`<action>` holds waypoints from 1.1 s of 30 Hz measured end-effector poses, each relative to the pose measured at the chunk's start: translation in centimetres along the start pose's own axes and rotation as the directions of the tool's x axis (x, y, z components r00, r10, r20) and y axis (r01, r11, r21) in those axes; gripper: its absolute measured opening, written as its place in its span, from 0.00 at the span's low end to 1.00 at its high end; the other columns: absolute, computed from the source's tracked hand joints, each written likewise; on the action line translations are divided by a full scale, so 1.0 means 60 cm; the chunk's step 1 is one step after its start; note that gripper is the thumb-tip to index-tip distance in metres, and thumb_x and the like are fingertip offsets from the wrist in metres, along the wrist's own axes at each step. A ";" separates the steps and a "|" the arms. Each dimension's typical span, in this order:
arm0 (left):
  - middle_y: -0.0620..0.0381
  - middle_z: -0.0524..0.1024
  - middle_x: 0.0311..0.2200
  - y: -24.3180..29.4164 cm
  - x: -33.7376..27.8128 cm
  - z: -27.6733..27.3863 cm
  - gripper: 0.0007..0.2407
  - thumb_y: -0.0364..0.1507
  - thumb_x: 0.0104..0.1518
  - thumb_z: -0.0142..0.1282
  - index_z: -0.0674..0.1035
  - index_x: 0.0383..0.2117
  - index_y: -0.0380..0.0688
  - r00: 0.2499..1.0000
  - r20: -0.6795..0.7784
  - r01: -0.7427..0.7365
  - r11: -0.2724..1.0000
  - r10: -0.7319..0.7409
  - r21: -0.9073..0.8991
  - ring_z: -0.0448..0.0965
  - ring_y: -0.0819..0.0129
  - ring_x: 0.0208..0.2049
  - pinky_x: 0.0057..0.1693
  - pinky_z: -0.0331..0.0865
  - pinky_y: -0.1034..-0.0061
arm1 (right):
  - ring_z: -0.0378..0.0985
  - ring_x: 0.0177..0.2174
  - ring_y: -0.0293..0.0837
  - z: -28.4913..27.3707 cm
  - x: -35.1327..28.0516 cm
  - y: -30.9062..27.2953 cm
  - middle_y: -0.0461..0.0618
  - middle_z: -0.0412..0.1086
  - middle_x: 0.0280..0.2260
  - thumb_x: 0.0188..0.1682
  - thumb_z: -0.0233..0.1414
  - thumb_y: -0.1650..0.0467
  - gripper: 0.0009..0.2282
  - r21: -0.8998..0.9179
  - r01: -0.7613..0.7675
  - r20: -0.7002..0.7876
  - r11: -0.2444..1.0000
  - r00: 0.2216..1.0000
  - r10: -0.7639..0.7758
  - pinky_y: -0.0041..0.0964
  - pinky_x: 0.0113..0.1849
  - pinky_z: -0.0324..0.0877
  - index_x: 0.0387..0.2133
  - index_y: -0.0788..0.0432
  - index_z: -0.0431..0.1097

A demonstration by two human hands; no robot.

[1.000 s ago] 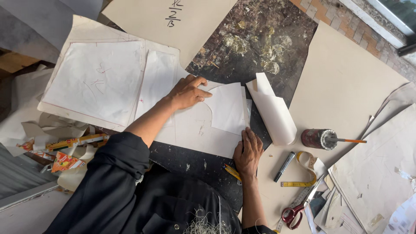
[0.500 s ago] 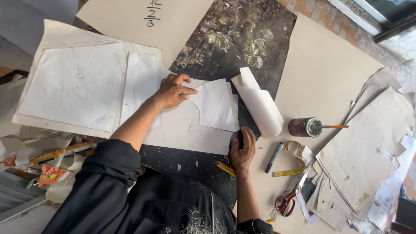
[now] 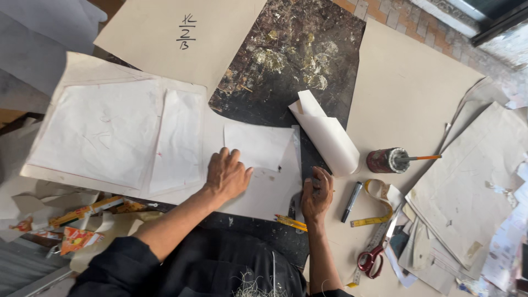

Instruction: The person aligns paper pattern pieces on a worktable, uses a ruler and pencil to draw straight lines and markings, then cuts the paper with scissors. The person repeats measuring, marking, and cutting steps on multiple pattern pieces.

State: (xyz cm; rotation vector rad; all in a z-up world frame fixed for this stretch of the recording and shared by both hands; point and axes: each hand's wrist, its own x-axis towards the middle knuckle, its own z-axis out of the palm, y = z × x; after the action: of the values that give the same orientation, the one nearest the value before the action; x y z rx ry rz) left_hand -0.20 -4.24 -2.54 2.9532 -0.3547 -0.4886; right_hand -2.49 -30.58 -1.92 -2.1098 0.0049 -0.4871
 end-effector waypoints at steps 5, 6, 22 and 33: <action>0.55 0.67 0.61 -0.042 0.020 0.001 0.17 0.37 0.60 0.50 0.77 0.55 0.53 0.790 -0.394 -0.517 0.856 0.470 -0.017 0.66 0.52 0.63 0.63 0.66 0.55 | 0.75 0.50 0.54 0.015 -0.029 -0.041 0.56 0.71 0.49 0.48 0.54 0.76 0.13 -0.140 0.305 0.188 0.942 0.942 -0.277 0.46 0.51 0.71 0.47 0.61 0.73; 0.55 0.64 0.63 -0.040 0.017 0.002 0.19 0.39 0.59 0.51 0.74 0.58 0.55 0.799 -0.382 -0.497 0.867 0.465 0.014 0.61 0.52 0.64 0.64 0.61 0.53 | 0.75 0.50 0.54 0.011 -0.036 -0.052 0.55 0.72 0.48 0.47 0.54 0.76 0.12 -0.164 0.367 0.234 0.916 0.916 -0.325 0.47 0.52 0.70 0.45 0.60 0.73; 0.45 0.54 0.69 -0.009 -0.079 0.035 0.27 0.46 0.60 0.43 0.67 0.64 0.46 0.810 -0.576 -0.001 0.983 -0.106 -0.183 0.48 0.40 0.70 0.65 0.47 0.42 | 0.76 0.43 0.48 -0.121 0.061 0.048 0.51 0.73 0.40 0.44 0.68 0.70 0.24 -0.377 -0.032 -0.369 0.926 0.922 -0.119 0.46 0.46 0.72 0.53 0.58 0.69; 0.51 0.78 0.52 0.178 -0.054 0.015 0.10 0.27 0.57 0.54 0.82 0.43 0.42 0.835 -0.502 -0.465 0.775 0.224 -0.428 0.76 0.55 0.57 0.61 0.72 0.61 | 0.74 0.50 0.55 -0.275 0.152 0.032 0.64 0.68 0.51 0.40 0.70 0.65 0.42 -0.263 -0.077 -0.279 0.962 0.960 0.001 0.46 0.51 0.74 0.66 0.66 0.52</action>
State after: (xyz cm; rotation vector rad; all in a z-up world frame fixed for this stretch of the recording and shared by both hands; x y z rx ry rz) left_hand -5.73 -13.81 -0.69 2.2702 -0.5922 0.1101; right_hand 0.57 -46.68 7.55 -2.2846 0.2896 -0.7927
